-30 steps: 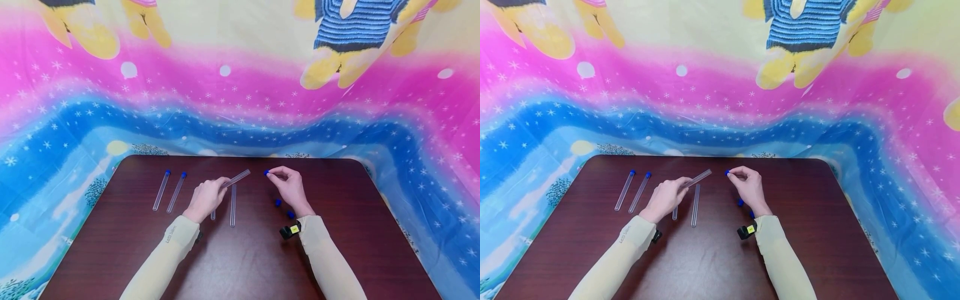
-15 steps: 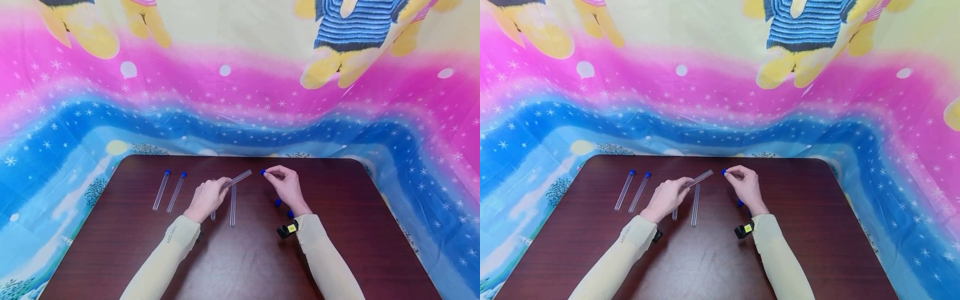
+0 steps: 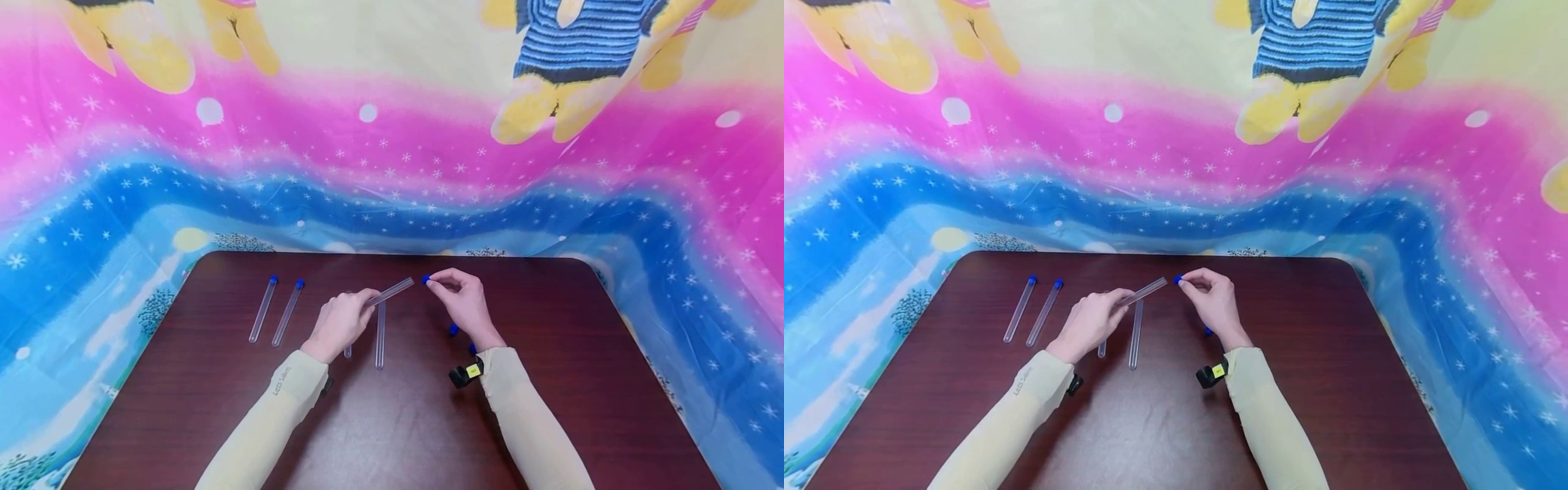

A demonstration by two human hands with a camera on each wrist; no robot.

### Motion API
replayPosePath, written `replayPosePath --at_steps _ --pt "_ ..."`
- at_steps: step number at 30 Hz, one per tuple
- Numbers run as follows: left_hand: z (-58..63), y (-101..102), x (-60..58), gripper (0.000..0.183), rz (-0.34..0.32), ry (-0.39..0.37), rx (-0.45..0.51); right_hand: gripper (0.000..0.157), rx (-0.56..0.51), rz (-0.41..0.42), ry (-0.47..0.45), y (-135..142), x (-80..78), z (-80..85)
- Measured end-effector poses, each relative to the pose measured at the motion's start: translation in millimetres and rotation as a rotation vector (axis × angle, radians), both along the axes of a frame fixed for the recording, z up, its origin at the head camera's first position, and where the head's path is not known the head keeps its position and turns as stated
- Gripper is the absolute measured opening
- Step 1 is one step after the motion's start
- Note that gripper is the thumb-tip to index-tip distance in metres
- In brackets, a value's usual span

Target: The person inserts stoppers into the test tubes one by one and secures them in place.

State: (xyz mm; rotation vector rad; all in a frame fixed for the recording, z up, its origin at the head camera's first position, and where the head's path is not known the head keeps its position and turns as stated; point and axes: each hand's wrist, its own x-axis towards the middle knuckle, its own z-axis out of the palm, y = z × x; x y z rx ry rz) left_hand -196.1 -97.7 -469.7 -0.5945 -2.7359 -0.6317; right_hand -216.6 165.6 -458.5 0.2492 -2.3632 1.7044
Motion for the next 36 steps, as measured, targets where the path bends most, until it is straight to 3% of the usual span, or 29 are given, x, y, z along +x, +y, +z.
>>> replayPosePath --at_steps 36 --pt "-0.6 3.0 0.2 0.026 -0.026 -0.019 -0.009 0.011 -0.009 0.005 -0.013 -9.8 1.6 -0.5"
